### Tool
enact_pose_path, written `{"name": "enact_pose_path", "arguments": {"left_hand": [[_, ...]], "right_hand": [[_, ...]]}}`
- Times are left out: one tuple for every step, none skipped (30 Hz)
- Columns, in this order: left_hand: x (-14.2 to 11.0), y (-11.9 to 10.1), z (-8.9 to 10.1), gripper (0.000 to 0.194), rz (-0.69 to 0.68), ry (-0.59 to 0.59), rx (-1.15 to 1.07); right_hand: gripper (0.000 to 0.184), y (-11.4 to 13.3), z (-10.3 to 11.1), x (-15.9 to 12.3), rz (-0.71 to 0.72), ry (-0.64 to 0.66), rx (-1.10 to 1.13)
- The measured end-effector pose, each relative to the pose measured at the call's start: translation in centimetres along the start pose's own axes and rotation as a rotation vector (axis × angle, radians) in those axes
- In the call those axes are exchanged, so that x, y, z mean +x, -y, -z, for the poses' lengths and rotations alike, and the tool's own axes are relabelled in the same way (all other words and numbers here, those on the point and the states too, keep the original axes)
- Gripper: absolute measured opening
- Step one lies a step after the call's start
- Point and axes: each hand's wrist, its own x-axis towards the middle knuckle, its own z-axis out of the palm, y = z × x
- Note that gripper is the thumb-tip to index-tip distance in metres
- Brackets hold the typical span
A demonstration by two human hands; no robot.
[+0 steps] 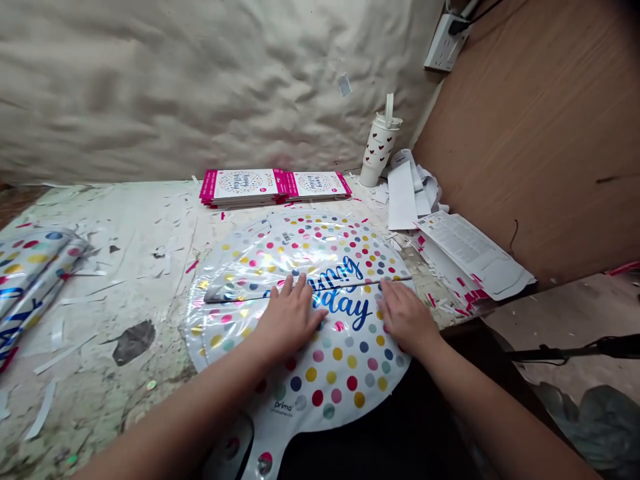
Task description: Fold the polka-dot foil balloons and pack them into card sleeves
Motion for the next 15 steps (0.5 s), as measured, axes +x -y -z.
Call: {"name": "enact_pose_path", "arguments": {"left_hand": [[0.2, -0.6, -0.3, 0.068, 0.009, 0.003, -0.008], [0.3, -1.1, -0.6, 0.072, 0.017, -0.001, -0.011], [0.4, -1.4, -0.9, 0.074, 0.023, -0.011, -0.010], [0.3, -1.6, -1.1, 0.074, 0.025, -0.019, -0.010], [0.3, -1.7, -1.2, 0.073, 0.026, -0.019, -0.015], [0.2, -1.8, -1.2, 0.071, 0.029, -0.014, -0.025], [0.1, -1.7, -1.2, 0.070, 0.035, -0.008, -0.034], [0.1, -1.7, -1.1, 0.070, 0.040, -0.006, -0.042], [0.0, -1.6, -1.1, 0.070, 0.044, -0.006, -0.052], [0.0, -1.6, -1.1, 0.070, 0.048, -0.009, -0.065], [0.0, -1.6, -1.1, 0.070, 0.048, -0.016, -0.081], [0.0, -1.7, -1.2, 0.072, 0.052, -0.021, -0.108], [0.1, -1.8, -1.4, 0.074, 0.062, -0.027, -0.140], [0.2, -2.0, -1.7, 0.076, 0.079, -0.034, -0.173], [0.3, -2.1, -1.9, 0.076, 0.104, -0.045, -0.204]], "right_hand": [[0.059, 0.8, 0.2, -0.1, 0.011, 0.026, 0.033], [0.064, 1.6, 0.4, 0.0, -0.022, 0.057, 0.073], [0.070, 2.3, 0.6, 0.4, -0.086, 0.086, 0.122], [0.073, 2.8, 0.8, 0.8, -0.152, 0.110, 0.187], [0.075, 3.1, 0.9, 1.4, -0.199, 0.130, 0.270], [0.076, 3.3, 1.0, 2.1, -0.235, 0.137, 0.368], [0.077, 3.6, 1.0, 2.8, -0.265, 0.128, 0.472], [0.078, 4.1, 1.1, 3.4, -0.297, 0.099, 0.571], [0.079, 4.8, 1.1, 4.0, -0.326, 0.054, 0.654], [0.079, 5.8, 1.3, 4.5, -0.338, -0.002, 0.710], [0.077, 7.2, 1.5, 4.9, -0.314, -0.058, 0.733], [0.073, 8.9, 1.9, 5.3, -0.238, -0.098, 0.724], [0.069, 10.8, 2.4, 5.5, -0.108, -0.107, 0.683], [0.067, 12.7, 2.9, 5.7, 0.050, -0.081, 0.616], [0.065, 14.5, 3.4, 5.8, 0.202, -0.031, 0.533]]}}
